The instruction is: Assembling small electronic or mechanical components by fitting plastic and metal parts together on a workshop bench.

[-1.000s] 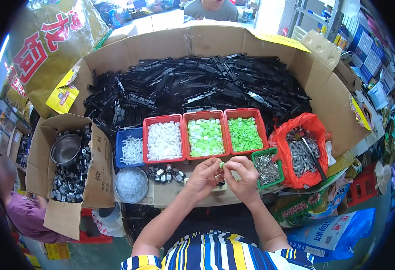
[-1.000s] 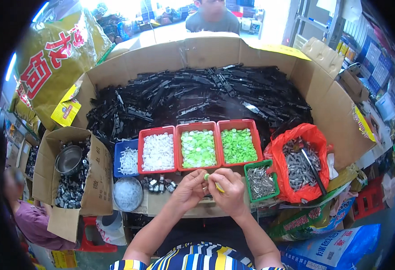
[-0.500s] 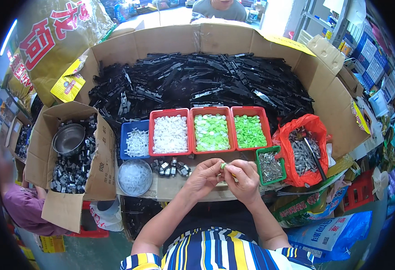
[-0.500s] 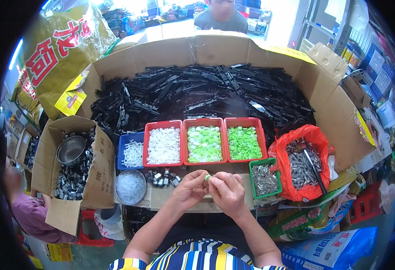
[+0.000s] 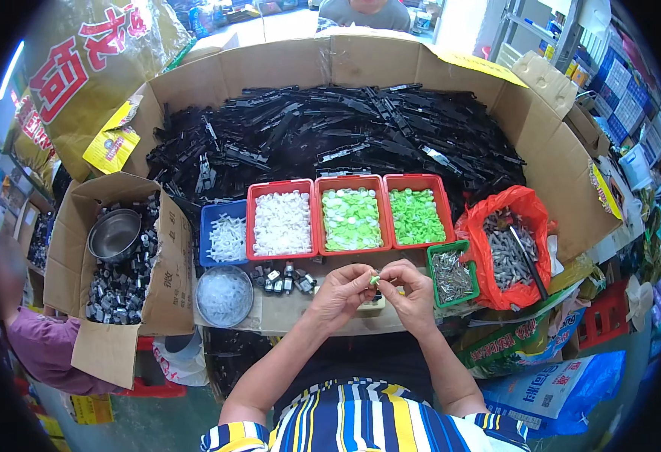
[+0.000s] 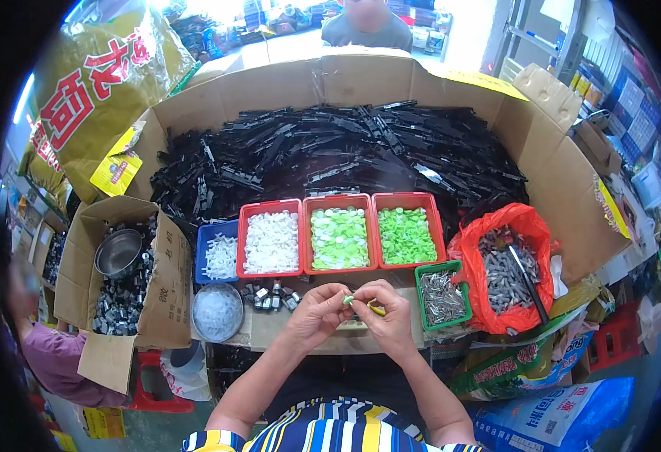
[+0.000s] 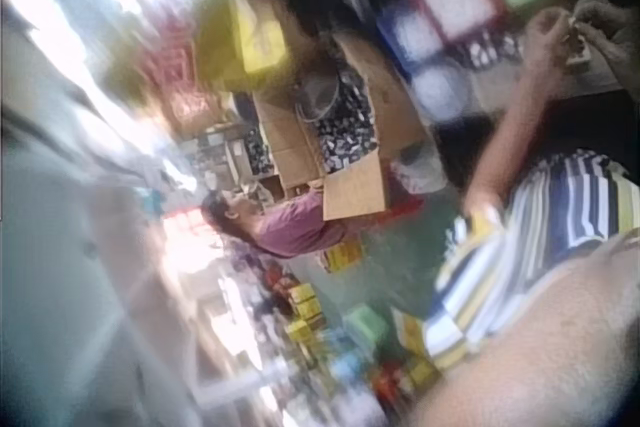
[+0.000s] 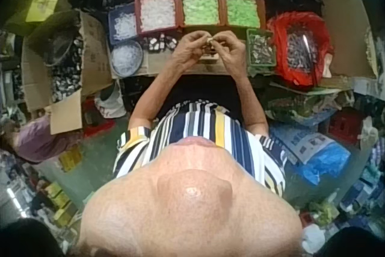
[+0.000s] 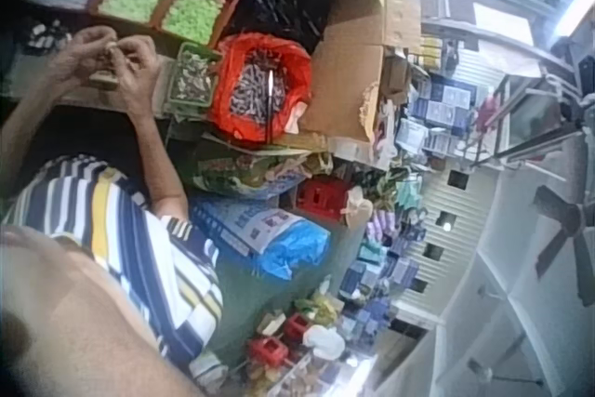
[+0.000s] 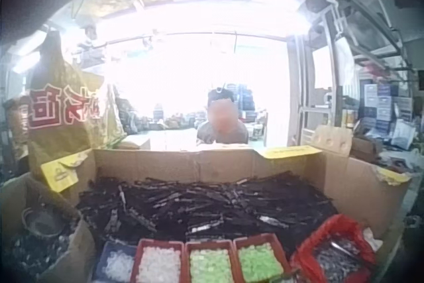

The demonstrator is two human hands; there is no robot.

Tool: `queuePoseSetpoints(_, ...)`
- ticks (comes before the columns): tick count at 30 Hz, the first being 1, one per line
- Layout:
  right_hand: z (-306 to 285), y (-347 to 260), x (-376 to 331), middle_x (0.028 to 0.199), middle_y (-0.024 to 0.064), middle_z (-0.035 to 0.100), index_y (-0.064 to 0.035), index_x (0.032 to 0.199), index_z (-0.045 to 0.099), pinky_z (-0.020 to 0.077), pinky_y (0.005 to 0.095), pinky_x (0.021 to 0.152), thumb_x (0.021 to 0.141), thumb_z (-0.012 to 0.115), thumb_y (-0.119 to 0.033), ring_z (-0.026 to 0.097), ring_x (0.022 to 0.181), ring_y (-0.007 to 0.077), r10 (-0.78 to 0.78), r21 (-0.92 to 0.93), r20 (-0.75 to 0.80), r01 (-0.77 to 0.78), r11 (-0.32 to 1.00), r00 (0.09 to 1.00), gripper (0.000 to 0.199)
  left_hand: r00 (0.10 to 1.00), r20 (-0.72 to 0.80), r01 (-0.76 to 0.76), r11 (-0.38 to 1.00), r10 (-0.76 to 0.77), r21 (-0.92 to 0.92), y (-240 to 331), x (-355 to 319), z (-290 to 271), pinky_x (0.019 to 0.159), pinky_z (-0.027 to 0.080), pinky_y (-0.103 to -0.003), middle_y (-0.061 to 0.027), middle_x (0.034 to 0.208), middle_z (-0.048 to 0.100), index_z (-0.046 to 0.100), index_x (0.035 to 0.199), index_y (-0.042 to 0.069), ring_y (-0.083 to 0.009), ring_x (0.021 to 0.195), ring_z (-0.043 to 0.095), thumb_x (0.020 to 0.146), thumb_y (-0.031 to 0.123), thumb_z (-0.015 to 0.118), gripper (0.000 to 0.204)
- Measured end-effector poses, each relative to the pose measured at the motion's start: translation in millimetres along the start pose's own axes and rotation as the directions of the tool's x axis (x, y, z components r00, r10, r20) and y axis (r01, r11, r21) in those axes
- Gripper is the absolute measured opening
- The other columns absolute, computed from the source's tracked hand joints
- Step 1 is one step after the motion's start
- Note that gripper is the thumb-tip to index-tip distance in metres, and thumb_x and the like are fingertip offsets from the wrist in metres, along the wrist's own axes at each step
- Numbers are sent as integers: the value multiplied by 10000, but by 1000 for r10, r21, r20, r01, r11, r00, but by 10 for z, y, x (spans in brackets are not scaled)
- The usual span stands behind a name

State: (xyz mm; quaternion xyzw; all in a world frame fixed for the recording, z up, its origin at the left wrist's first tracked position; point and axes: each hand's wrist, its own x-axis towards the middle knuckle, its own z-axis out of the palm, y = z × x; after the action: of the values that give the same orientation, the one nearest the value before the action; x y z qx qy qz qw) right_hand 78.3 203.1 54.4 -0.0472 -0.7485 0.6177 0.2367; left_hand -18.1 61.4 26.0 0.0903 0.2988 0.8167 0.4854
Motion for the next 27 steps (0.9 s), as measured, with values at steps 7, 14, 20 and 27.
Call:
queuePoseSetpoints(7,-13,86,48,931,49,615,12,910,652,453,229,719,856,701,-10,574,832,102,50,166,14,-52,985,999,76,998,-5,-66,989,67,130,16,27,2,796,503,-270,-32,1017,672,663,1089,35,-108,898,614,942,133,648,178)
queuePoseSetpoints(14,29,-40,77,877,79,619,9,866,635,475,281,721,764,696,29,602,805,162,-80,-209,8,80,975,997,121,974,16,-205,851,225,483,-9,-38,-18,871,515,-249,-52,1056,676,650,1132,1,-102,977,634,895,3,674,238)
queuePoseSetpoints(20,72,-132,0,881,110,617,2,863,629,496,318,715,741,703,42,628,797,227,-136,-314,60,148,938,989,148,937,85,-329,771,340,545,-55,-132,-32,757,510,-208,-9,977,653,664,1135,10,-59,864,619,876,58,719,268)
queuePoseSetpoints(27,15,-79,73,894,111,618,5,875,635,511,308,715,765,702,40,643,813,226,-153,-318,132,188,929,979,134,942,74,-302,733,326,610,-14,-64,-91,737,509,-207,-20,976,651,687,1085,8,-70,843,625,851,63,742,247)
